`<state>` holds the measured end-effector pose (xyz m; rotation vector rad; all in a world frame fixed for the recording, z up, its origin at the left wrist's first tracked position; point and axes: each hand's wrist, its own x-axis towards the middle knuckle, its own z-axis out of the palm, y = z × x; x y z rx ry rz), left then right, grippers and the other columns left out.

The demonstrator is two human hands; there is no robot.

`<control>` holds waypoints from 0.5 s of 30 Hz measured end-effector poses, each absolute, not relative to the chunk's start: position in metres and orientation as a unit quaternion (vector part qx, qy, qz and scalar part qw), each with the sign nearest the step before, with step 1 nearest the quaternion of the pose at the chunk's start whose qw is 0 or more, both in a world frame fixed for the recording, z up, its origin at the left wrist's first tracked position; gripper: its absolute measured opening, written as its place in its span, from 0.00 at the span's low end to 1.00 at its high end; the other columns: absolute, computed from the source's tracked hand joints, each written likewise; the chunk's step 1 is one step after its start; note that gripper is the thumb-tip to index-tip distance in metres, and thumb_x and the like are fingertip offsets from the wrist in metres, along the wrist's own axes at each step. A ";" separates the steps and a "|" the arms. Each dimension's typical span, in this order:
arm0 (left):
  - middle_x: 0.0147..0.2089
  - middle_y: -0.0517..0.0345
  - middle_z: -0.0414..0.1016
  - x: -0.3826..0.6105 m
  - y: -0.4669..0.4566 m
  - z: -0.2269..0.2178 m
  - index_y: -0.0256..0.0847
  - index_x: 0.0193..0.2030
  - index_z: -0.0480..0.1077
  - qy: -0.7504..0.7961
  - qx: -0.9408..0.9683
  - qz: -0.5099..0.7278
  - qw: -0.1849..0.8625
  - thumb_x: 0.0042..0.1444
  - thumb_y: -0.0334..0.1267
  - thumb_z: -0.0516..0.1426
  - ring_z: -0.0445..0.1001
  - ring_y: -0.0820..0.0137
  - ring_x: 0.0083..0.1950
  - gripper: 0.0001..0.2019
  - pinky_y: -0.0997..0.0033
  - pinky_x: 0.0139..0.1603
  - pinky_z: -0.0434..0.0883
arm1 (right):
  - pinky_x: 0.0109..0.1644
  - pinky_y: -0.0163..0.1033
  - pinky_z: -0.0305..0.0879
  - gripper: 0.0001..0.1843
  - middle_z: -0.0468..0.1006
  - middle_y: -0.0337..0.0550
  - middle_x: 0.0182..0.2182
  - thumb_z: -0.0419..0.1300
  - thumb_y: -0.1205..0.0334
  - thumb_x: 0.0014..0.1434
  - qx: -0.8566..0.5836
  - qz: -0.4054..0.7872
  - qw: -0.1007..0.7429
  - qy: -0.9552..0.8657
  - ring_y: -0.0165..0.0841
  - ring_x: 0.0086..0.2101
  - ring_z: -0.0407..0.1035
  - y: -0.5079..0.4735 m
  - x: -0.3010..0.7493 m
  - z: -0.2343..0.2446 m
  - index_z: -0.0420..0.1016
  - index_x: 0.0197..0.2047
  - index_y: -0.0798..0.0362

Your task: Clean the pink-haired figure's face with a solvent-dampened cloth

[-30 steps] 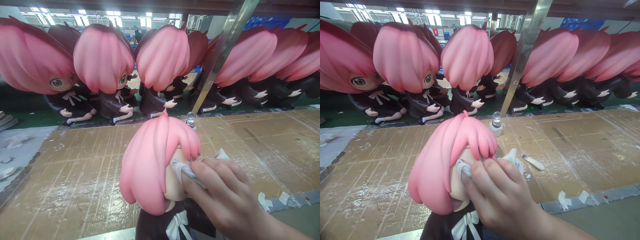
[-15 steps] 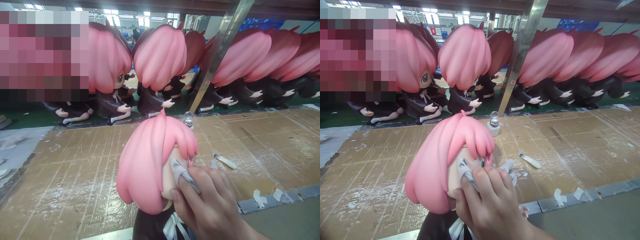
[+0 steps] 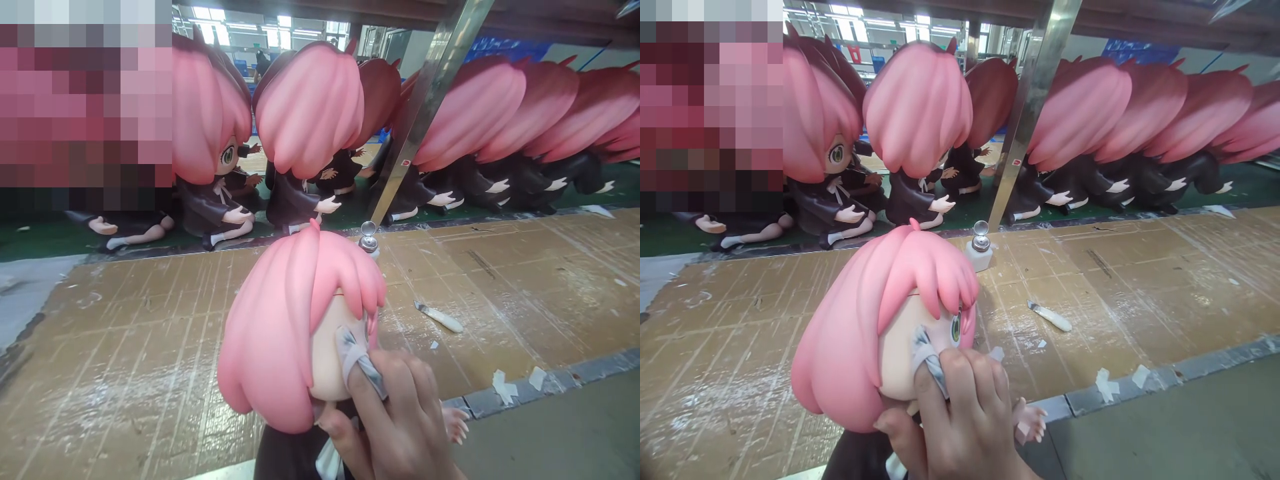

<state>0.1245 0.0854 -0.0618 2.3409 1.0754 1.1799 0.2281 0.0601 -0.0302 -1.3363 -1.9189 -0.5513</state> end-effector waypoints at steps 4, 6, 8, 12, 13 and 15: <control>0.32 0.61 0.79 0.123 0.092 -0.058 0.41 0.30 0.69 0.372 0.822 0.390 0.183 0.67 0.52 0.50 0.82 0.71 0.28 0.20 0.71 0.25 0.81 | 0.42 0.48 0.59 0.19 0.69 0.55 0.40 0.49 0.51 0.69 -0.545 -0.217 0.354 -0.729 0.43 0.38 0.62 0.067 0.224 -0.026 0.72 0.42 0.58; 0.32 0.59 0.80 0.119 0.100 -0.052 0.40 0.33 0.71 0.366 0.827 0.381 0.193 0.68 0.51 0.50 0.82 0.71 0.30 0.20 0.73 0.26 0.81 | 0.41 0.48 0.59 0.19 0.69 0.55 0.39 0.49 0.51 0.68 -0.551 -0.218 0.350 -0.725 0.43 0.38 0.62 0.068 0.223 -0.025 0.72 0.43 0.58; 0.32 0.58 0.80 0.111 0.113 -0.045 0.38 0.34 0.72 0.364 0.829 0.376 0.198 0.65 0.51 0.55 0.82 0.72 0.29 0.18 0.75 0.24 0.80 | 0.42 0.48 0.59 0.18 0.68 0.55 0.39 0.50 0.53 0.68 -0.541 -0.207 0.353 -0.735 0.44 0.39 0.62 0.065 0.224 -0.027 0.72 0.43 0.59; 0.37 0.58 0.80 0.091 0.140 -0.031 0.41 0.35 0.74 0.376 0.825 0.374 0.196 0.64 0.51 0.53 0.83 0.67 0.31 0.17 0.75 0.19 0.77 | 0.42 0.47 0.60 0.16 0.68 0.54 0.40 0.51 0.56 0.68 -0.501 -0.174 0.361 -0.767 0.43 0.39 0.62 0.051 0.235 -0.034 0.73 0.44 0.60; 0.39 0.59 0.79 0.087 0.141 -0.030 0.41 0.36 0.75 0.380 0.824 0.373 0.195 0.65 0.52 0.50 0.84 0.67 0.33 0.19 0.75 0.19 0.76 | 0.41 0.47 0.61 0.15 0.68 0.54 0.40 0.51 0.58 0.68 -0.491 -0.168 0.363 -0.774 0.42 0.38 0.62 0.049 0.238 -0.033 0.73 0.44 0.61; 0.38 0.61 0.77 0.080 0.126 -0.029 0.42 0.34 0.75 0.378 0.819 0.390 0.185 0.64 0.51 0.48 0.84 0.68 0.34 0.20 0.77 0.20 0.74 | 0.42 0.46 0.61 0.12 0.67 0.51 0.39 0.53 0.61 0.67 -0.471 -0.165 0.368 -0.785 0.40 0.38 0.62 0.048 0.242 -0.030 0.74 0.44 0.60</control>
